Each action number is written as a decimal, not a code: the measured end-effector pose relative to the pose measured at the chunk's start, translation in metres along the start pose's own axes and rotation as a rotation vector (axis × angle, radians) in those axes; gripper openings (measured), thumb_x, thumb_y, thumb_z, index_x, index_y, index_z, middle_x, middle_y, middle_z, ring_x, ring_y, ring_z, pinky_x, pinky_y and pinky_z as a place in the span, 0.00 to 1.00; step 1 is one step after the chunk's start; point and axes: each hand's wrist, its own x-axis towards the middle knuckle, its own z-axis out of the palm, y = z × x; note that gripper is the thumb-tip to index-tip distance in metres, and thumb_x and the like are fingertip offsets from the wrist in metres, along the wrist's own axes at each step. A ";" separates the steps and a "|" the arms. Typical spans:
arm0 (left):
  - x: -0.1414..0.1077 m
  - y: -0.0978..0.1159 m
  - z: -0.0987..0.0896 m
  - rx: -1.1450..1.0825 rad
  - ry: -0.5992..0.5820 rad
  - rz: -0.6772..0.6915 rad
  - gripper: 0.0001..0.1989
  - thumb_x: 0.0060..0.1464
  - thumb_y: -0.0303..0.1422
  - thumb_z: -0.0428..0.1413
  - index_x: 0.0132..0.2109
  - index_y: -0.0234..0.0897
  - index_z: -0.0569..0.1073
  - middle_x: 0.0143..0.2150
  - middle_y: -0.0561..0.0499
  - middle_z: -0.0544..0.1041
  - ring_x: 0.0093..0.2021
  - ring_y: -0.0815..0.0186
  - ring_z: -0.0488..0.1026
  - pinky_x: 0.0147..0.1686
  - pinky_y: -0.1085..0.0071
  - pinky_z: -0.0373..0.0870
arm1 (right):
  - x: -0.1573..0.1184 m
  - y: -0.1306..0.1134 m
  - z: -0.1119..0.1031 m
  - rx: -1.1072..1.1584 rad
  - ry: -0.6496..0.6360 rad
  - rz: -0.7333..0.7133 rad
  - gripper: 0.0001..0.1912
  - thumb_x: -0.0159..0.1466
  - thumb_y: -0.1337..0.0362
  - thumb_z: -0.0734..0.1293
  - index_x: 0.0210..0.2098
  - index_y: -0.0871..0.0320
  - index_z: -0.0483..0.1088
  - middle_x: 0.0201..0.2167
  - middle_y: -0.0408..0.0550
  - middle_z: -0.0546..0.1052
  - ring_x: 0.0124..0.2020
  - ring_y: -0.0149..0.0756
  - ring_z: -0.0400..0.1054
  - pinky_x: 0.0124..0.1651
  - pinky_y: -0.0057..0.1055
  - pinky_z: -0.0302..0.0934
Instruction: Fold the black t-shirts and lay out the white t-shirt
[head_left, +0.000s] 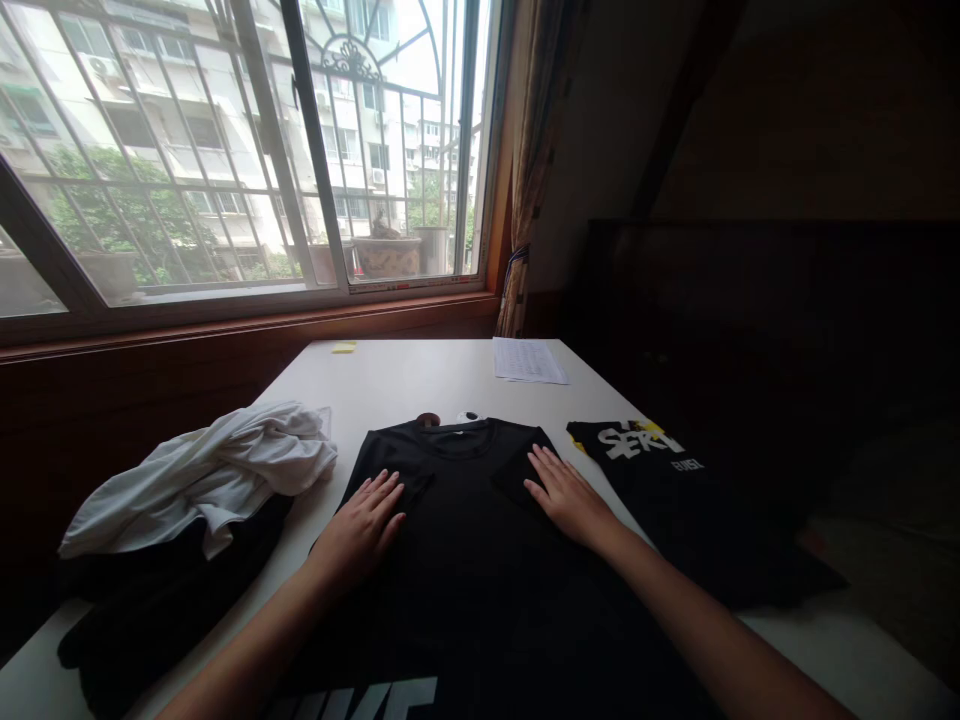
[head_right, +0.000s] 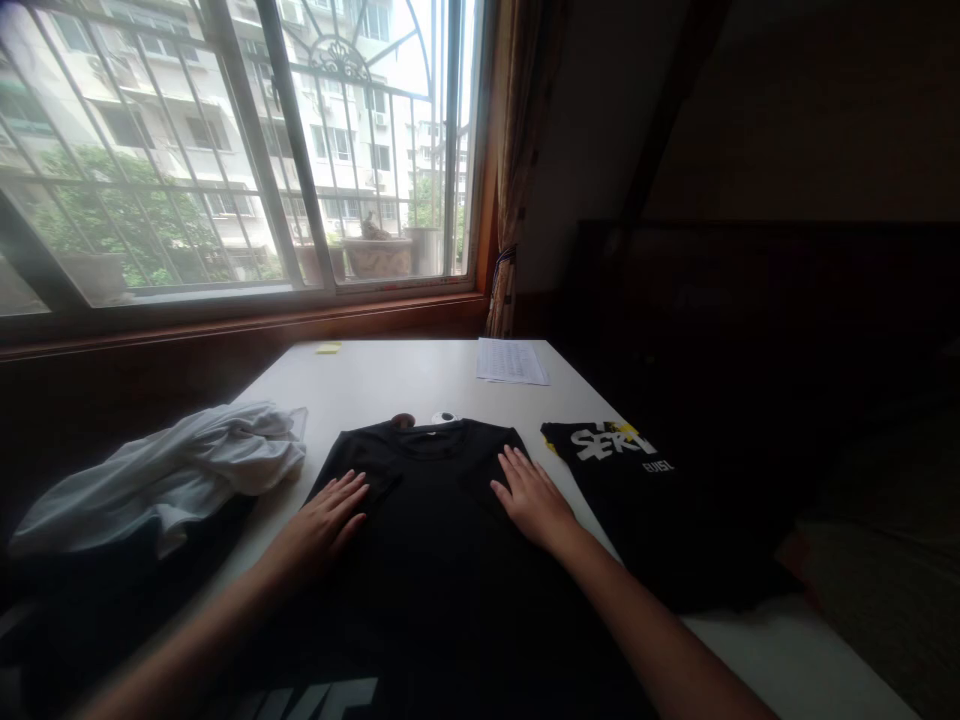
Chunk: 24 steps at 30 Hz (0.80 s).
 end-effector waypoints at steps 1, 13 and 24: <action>0.000 0.001 0.002 0.004 -0.012 -0.006 0.28 0.71 0.46 0.42 0.70 0.35 0.62 0.73 0.45 0.58 0.73 0.54 0.54 0.69 0.52 0.58 | 0.000 0.000 0.000 -0.002 -0.006 0.000 0.37 0.73 0.45 0.49 0.73 0.60 0.50 0.75 0.49 0.49 0.75 0.43 0.40 0.75 0.45 0.37; 0.010 -0.006 0.006 0.060 -0.109 -0.096 0.33 0.70 0.51 0.40 0.74 0.40 0.52 0.75 0.48 0.48 0.75 0.55 0.47 0.71 0.52 0.50 | 0.017 0.002 -0.011 0.004 -0.121 0.060 0.40 0.72 0.43 0.46 0.75 0.59 0.42 0.76 0.47 0.41 0.76 0.41 0.34 0.75 0.45 0.33; 0.045 -0.037 0.014 0.015 -0.156 -0.140 0.33 0.70 0.50 0.40 0.74 0.39 0.51 0.76 0.47 0.48 0.75 0.57 0.44 0.72 0.53 0.45 | 0.064 0.012 0.001 0.034 -0.097 0.051 0.40 0.72 0.42 0.46 0.75 0.59 0.42 0.76 0.49 0.41 0.76 0.41 0.34 0.75 0.45 0.31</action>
